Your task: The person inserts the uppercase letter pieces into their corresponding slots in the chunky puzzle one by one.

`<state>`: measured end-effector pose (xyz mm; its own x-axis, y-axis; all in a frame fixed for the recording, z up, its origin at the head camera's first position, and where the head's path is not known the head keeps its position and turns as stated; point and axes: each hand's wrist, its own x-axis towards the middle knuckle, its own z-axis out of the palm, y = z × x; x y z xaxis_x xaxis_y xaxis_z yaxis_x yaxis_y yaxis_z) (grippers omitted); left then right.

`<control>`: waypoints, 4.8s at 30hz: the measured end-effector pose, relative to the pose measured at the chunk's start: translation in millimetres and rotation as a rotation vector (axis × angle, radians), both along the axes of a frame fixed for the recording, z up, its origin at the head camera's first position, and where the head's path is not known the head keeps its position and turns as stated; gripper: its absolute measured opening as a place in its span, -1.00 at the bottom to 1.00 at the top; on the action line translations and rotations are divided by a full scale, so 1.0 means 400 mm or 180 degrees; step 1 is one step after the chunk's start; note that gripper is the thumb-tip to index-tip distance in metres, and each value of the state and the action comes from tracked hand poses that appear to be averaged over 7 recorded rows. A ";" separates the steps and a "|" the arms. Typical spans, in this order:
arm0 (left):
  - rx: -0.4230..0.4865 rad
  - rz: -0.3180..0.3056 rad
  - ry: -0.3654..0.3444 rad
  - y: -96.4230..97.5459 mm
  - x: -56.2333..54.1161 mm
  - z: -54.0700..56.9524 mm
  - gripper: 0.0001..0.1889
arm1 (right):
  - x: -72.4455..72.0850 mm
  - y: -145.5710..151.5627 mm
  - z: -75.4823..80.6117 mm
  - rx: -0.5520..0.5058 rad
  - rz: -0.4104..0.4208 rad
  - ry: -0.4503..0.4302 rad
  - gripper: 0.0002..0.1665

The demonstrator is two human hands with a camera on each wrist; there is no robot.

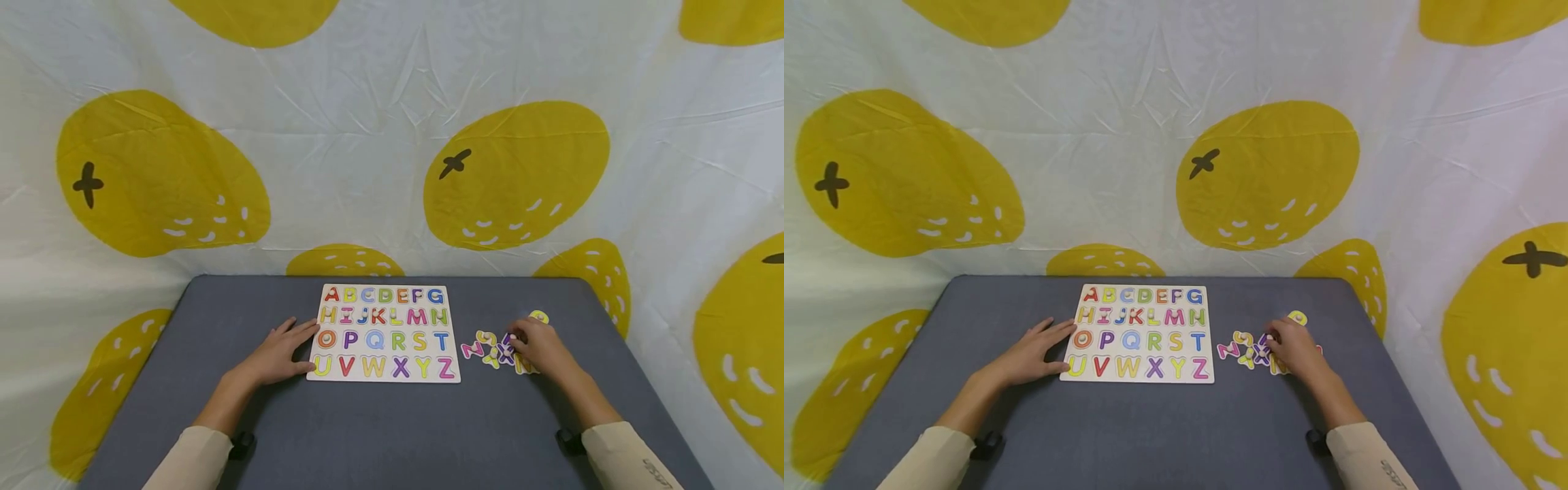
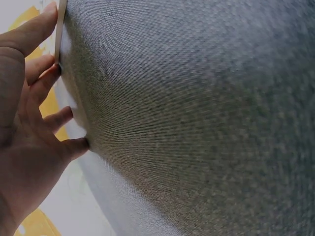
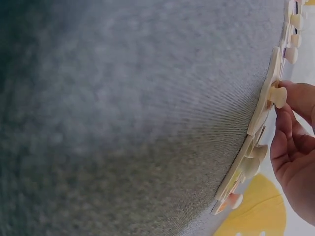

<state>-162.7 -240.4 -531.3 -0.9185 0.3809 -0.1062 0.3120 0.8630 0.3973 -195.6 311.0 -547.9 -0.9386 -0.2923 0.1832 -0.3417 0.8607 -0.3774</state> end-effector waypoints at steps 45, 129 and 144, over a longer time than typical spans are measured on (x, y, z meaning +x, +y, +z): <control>0.0003 -0.0053 0.0041 -0.001 0.000 0.004 -0.11 | -0.063 -0.532 0.077 -0.0397 0.1172 -0.0283 -0.90; -0.0034 -0.0092 0.0067 -0.002 -0.004 0.003 -0.11 | -0.007 -0.040 0.028 0.0340 0.0486 0.0582 -0.38; -0.0059 -0.0071 0.0090 -0.008 -0.008 -0.006 -0.11 | -0.033 0.109 0.027 0.0353 0.0505 0.0304 -0.64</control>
